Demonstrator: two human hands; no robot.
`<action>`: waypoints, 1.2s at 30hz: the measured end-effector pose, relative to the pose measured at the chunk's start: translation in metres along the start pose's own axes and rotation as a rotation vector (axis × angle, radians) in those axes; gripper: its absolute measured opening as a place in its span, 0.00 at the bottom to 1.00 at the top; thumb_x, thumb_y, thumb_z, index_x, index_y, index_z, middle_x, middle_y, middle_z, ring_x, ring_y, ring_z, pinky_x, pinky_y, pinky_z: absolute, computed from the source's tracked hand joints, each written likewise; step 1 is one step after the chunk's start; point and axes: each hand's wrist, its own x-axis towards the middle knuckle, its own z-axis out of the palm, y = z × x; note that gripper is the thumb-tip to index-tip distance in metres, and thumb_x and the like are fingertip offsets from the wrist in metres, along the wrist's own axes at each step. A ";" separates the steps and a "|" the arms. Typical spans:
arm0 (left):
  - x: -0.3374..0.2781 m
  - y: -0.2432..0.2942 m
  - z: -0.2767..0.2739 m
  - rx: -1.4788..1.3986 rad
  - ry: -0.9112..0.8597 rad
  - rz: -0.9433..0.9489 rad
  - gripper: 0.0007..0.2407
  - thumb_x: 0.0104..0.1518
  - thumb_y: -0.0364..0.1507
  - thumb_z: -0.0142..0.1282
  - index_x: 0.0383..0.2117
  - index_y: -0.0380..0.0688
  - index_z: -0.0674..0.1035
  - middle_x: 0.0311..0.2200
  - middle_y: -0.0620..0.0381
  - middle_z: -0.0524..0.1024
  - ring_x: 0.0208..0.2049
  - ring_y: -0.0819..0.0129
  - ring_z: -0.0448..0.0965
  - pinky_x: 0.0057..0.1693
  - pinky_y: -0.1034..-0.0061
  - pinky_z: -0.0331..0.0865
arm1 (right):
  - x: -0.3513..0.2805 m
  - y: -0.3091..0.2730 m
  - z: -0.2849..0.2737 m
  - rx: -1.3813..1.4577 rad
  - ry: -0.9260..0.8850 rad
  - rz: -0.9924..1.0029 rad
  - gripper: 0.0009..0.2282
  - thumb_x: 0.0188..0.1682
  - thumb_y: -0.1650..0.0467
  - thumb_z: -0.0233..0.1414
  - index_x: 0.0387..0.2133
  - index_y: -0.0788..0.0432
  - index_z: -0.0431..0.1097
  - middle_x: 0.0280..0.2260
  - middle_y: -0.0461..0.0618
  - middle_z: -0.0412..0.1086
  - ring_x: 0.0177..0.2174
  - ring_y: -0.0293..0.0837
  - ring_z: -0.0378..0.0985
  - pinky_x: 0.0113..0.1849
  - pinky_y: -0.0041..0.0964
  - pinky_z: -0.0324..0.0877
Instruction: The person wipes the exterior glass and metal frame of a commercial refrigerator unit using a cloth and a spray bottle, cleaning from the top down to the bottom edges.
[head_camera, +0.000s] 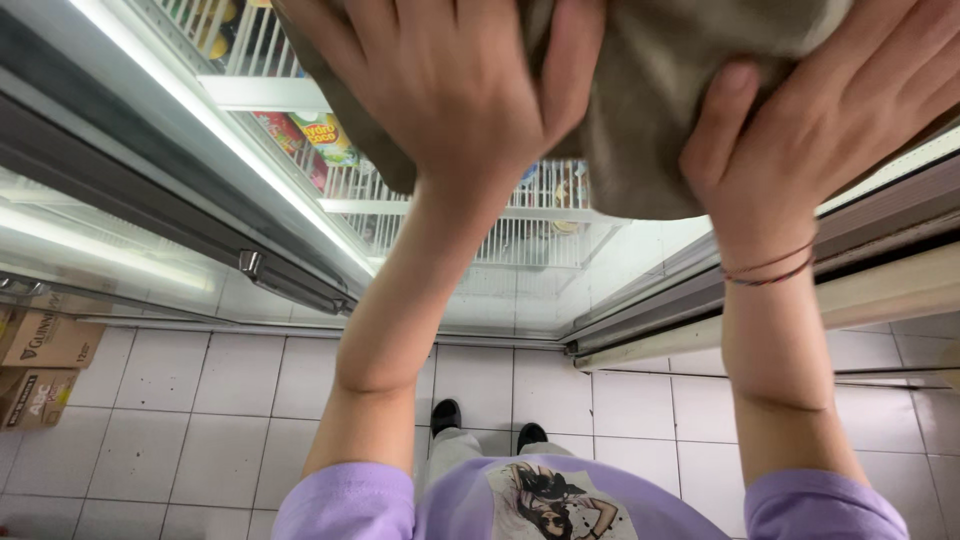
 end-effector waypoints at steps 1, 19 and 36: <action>-0.020 -0.008 0.030 -0.034 0.200 0.069 0.26 0.60 0.52 0.35 0.55 0.57 0.79 0.57 0.46 0.72 0.64 0.42 0.61 0.70 0.28 0.39 | -0.018 0.014 0.025 -0.026 0.111 -0.077 0.37 0.57 0.52 0.36 0.66 0.74 0.45 0.66 0.74 0.42 0.67 0.72 0.44 0.68 0.67 0.45; -0.128 0.082 0.176 -0.176 0.598 0.286 0.24 0.70 0.48 0.24 0.61 0.65 0.75 0.67 0.64 0.61 0.70 0.59 0.52 0.72 0.32 0.26 | -0.091 0.090 0.125 0.071 0.165 0.066 0.35 0.57 0.53 0.48 0.69 0.65 0.46 0.70 0.61 0.41 0.70 0.64 0.40 0.70 0.67 0.35; -0.281 0.022 0.308 0.037 0.372 0.399 0.18 0.69 0.44 0.33 0.61 0.80 0.74 0.70 0.75 0.57 0.64 0.70 0.63 0.72 0.37 0.27 | -0.278 0.130 0.263 0.334 -0.106 0.230 0.44 0.47 0.48 0.63 0.62 0.72 0.55 0.59 0.66 0.58 0.59 0.61 0.60 0.61 0.62 0.60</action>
